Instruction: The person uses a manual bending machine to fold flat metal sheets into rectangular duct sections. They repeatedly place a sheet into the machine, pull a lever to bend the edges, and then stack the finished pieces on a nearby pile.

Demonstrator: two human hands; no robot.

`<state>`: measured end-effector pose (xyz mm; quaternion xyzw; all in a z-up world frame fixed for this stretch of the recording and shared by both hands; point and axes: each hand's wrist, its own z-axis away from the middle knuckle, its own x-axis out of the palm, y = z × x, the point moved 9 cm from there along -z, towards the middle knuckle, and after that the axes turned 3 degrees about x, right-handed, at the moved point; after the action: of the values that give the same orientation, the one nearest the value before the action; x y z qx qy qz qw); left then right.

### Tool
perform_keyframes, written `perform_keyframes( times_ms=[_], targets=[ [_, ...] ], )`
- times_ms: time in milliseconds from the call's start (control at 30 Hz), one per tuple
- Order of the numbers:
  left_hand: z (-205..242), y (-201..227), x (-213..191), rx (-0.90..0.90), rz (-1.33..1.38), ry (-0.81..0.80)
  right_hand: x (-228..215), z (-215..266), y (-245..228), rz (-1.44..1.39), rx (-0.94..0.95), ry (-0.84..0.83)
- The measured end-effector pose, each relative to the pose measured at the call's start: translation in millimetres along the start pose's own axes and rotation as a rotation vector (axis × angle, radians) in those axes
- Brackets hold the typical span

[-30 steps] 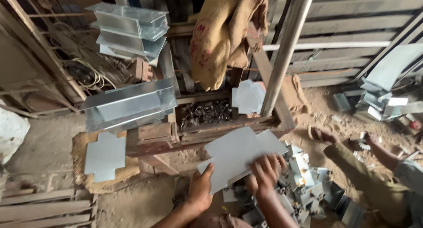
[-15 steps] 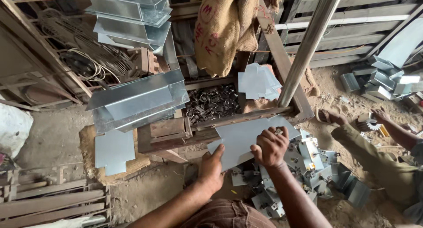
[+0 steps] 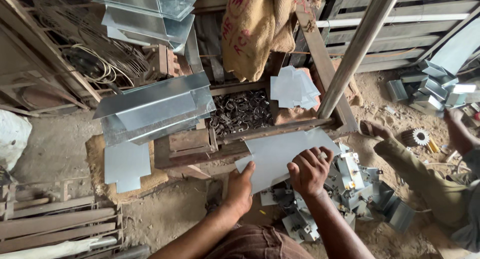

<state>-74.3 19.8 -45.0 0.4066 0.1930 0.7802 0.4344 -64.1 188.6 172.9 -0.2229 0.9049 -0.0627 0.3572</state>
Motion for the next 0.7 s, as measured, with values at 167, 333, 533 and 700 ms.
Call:
perform_keyframes(
  times_ms=[167, 333, 533, 700],
  targets=[
    [0, 13, 12, 0.045, 0.073, -0.121, -43, 12, -40, -0.098, -0.072, 0.145],
    [11, 18, 9, -0.117, -0.020, -0.050, 17, -5, -68, -0.039, -0.211, 0.106],
    [8, 19, 4, -0.121, -0.106, -0.078, 27, -4, -64, -0.149, -0.113, -0.165],
    [-1, 23, 12, -0.033, -0.048, -0.137, -23, -12, -65, -0.144, -0.062, -0.045]
  ],
)
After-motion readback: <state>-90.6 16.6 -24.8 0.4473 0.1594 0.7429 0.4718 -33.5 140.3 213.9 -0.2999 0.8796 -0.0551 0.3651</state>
